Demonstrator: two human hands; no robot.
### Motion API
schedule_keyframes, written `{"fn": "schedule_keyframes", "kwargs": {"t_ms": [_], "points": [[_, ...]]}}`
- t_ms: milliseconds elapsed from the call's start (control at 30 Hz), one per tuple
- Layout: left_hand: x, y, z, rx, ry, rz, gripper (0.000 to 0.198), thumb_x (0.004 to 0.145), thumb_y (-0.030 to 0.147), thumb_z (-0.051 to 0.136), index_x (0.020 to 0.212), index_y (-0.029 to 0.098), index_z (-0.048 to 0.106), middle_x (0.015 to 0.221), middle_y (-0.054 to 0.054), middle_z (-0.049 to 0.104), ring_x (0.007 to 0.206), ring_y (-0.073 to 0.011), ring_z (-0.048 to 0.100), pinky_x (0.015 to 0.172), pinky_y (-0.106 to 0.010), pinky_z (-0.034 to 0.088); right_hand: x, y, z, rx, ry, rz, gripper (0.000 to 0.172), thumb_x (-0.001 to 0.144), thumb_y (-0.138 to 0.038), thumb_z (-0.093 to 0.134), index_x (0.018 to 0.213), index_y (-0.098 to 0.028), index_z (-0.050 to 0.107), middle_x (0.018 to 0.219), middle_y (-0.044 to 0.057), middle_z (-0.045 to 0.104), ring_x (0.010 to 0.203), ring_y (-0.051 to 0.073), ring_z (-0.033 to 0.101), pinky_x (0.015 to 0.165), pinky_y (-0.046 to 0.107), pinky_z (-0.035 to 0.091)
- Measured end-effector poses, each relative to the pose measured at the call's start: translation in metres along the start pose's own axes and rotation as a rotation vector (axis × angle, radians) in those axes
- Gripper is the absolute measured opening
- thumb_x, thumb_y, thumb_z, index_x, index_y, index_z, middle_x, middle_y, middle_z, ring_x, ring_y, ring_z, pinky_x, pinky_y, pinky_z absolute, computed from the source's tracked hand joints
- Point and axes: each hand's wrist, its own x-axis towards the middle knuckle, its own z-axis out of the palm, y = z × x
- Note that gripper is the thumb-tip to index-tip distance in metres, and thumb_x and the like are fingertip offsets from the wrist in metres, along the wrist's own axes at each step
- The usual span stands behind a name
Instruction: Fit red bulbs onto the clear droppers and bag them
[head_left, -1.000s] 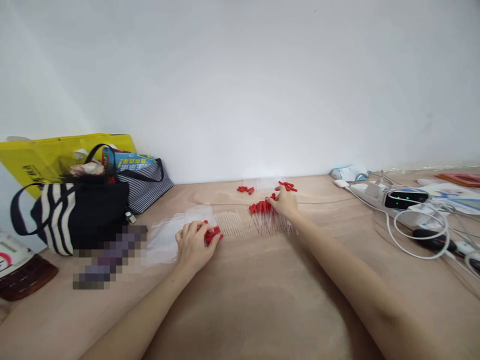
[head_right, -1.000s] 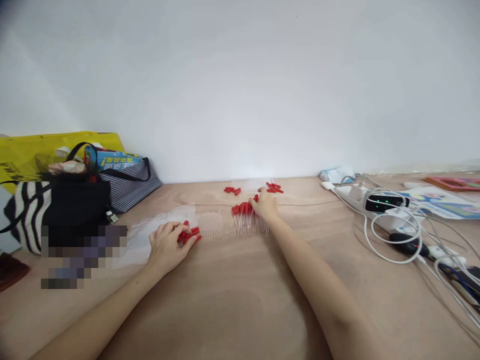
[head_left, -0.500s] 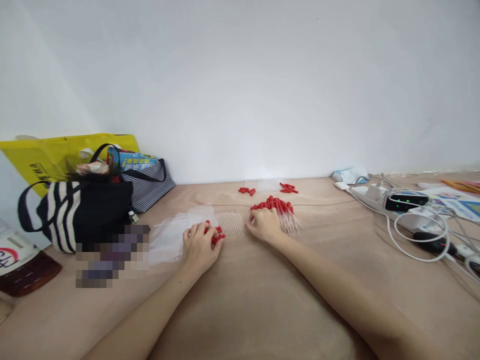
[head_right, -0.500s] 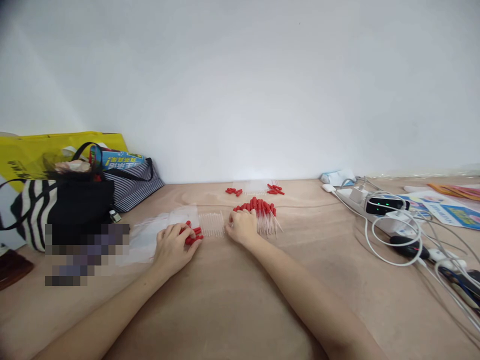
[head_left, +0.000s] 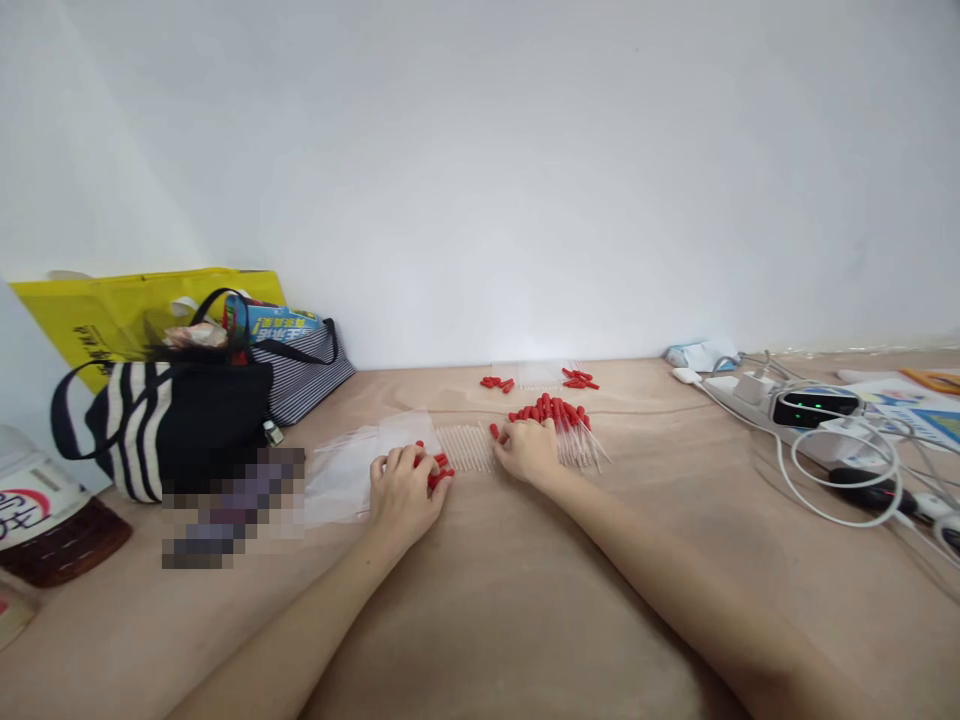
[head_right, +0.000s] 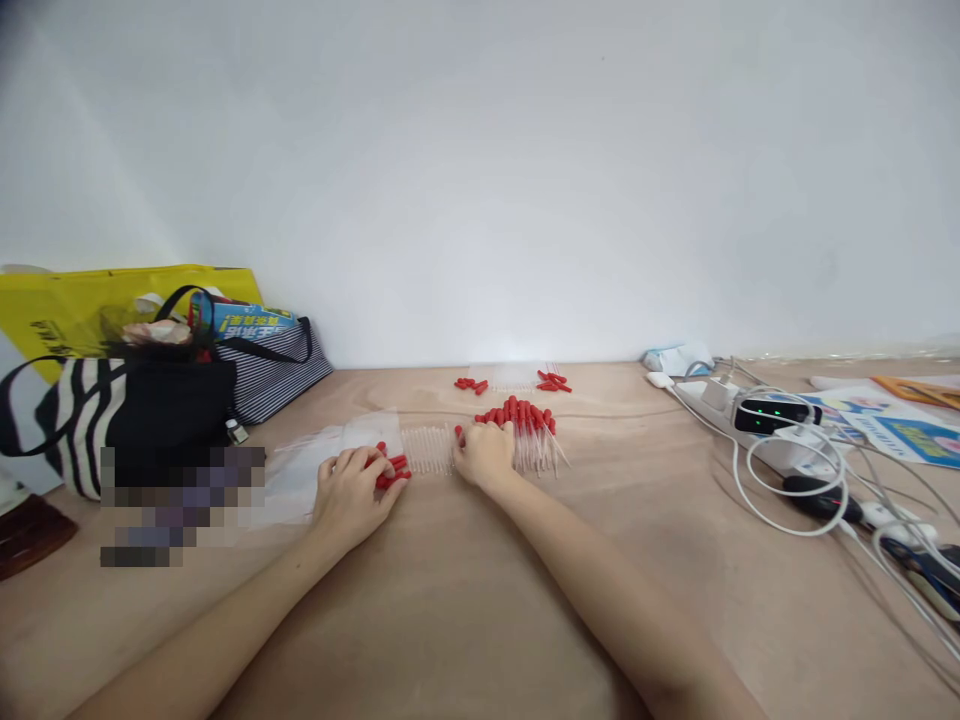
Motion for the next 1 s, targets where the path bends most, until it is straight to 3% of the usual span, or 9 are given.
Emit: {"fn": "schedule_keyframes", "kwargs": {"t_ms": [233,500,667,867,967,1000], "points": [[0.0,0.001,0.001,0.014,-0.002,0.017,0.016,0.075,0.031,0.054,0.071,0.017,0.06,0.089,-0.009,0.059,0.087,-0.0261,0.048,0.077,-0.041,0.03,0.02,-0.024,0.01,-0.031,-0.056,0.114,0.024,0.074,-0.028,0.047,0.08,-0.014,0.066,0.083,0.013,0.067,0.079,0.023,0.059,0.078,0.038,0.025],[-0.002,0.0,0.002,0.009,0.011,0.023,0.015,0.075,0.03,0.056,0.068,0.017,0.059,0.087,-0.009,0.059,0.087,-0.0261,0.048,0.076,-0.041,0.031,0.024,-0.03,0.006,-0.016,-0.117,0.165,0.018,0.07,-0.018,0.051,0.08,-0.013,0.066,0.087,0.014,0.066,0.083,0.024,0.059,0.083,0.041,0.023],[-0.001,0.002,0.004,0.01,0.013,0.047,0.017,0.081,0.028,0.051,0.07,0.017,0.057,0.085,-0.009,0.059,0.084,-0.0254,0.049,0.073,-0.039,0.032,0.029,-0.028,0.002,0.041,-0.141,0.202,0.019,0.071,-0.026,0.053,0.08,-0.013,0.064,0.084,0.014,0.066,0.08,0.025,0.06,0.081,0.043,0.027],[-0.002,0.012,0.002,-0.151,-0.014,0.16,0.009,0.082,0.023,0.051,0.076,0.016,0.054,0.081,-0.007,0.059,0.082,-0.0242,0.05,0.071,-0.036,0.035,0.011,-0.005,-0.016,0.167,-0.121,0.096,0.021,0.078,-0.033,0.048,0.076,-0.017,0.061,0.081,0.008,0.065,0.077,0.019,0.059,0.067,0.029,0.037],[-0.005,0.019,0.003,-0.306,-0.074,0.257,0.008,0.083,0.022,0.049,0.077,0.017,0.052,0.078,-0.004,0.059,0.078,-0.0217,0.051,0.069,-0.034,0.036,-0.017,0.025,-0.023,0.212,-0.072,-0.026,0.012,0.079,-0.028,0.05,0.076,-0.018,0.057,0.081,0.004,0.063,0.077,0.015,0.056,0.066,0.024,0.036],[-0.006,0.022,0.004,-0.352,-0.095,0.273,0.009,0.083,0.022,0.049,0.077,0.017,0.052,0.077,-0.004,0.058,0.078,-0.0212,0.051,0.069,-0.033,0.036,-0.028,0.037,-0.024,0.223,-0.01,-0.14,0.01,0.078,-0.025,0.051,0.074,-0.017,0.056,0.079,0.005,0.062,0.077,0.016,0.054,0.066,0.025,0.036]]}}
